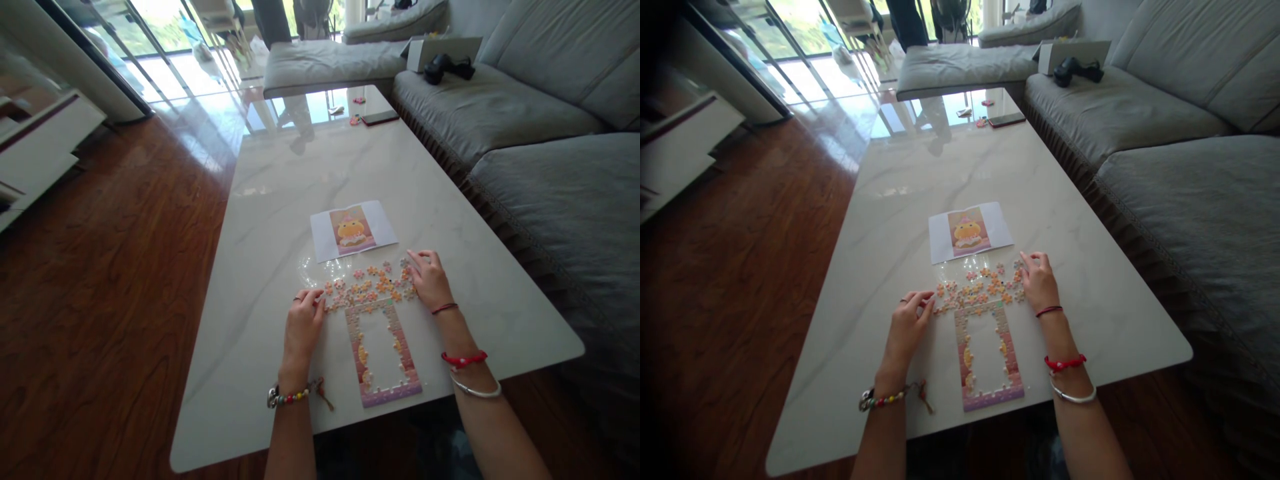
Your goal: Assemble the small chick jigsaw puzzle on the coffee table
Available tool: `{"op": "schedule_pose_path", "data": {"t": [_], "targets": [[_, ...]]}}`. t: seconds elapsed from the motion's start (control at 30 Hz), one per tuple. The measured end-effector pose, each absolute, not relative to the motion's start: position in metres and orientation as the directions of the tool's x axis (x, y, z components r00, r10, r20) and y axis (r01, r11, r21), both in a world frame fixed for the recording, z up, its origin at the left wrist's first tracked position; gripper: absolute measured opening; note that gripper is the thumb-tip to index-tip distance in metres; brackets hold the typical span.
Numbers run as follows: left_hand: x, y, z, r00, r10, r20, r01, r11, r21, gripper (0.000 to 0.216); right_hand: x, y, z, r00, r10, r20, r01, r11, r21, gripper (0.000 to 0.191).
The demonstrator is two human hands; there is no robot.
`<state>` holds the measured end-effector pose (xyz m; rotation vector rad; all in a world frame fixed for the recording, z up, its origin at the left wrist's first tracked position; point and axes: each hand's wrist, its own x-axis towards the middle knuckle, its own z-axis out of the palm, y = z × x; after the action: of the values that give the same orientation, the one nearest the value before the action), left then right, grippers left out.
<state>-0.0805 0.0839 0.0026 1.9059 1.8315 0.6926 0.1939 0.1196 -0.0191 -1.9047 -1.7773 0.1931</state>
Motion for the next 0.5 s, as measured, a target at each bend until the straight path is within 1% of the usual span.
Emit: {"op": "schedule_pose_path", "data": {"t": [0.1,0.23,0.4,0.47,0.5], "targets": [[-0.084,0.085,0.003,0.012,0.998,0.066,0.792,-0.050,0.609,0.021,0.193,0.124,-0.022,0.078,0.978,0.192,0.904,0.012,-0.428,0.032],[-0.091,0.083,0.001,0.002,0.997,0.077,0.787,-0.049,0.615,0.021,0.194,0.128,-0.024,0.104,0.974,0.201,0.892,-0.002,-0.453,0.023],[-0.098,0.080,0.002,-0.007,0.996,0.093,0.775,-0.053,0.630,0.019,0.190,0.127,-0.009,0.130,0.962,0.241,0.849,0.018,-0.529,0.021],[-0.094,0.079,0.005,-0.004,0.995,0.095,0.746,-0.061,0.664,0.018,0.184,0.121,0.005,0.100,0.970,0.221,0.800,0.054,-0.598,0.022],[-0.090,0.078,0.007,-0.001,0.996,0.091,0.714,-0.063,0.697,0.018,0.180,0.117,0.011,0.055,0.981,0.188,0.753,0.083,-0.653,0.022]]}}
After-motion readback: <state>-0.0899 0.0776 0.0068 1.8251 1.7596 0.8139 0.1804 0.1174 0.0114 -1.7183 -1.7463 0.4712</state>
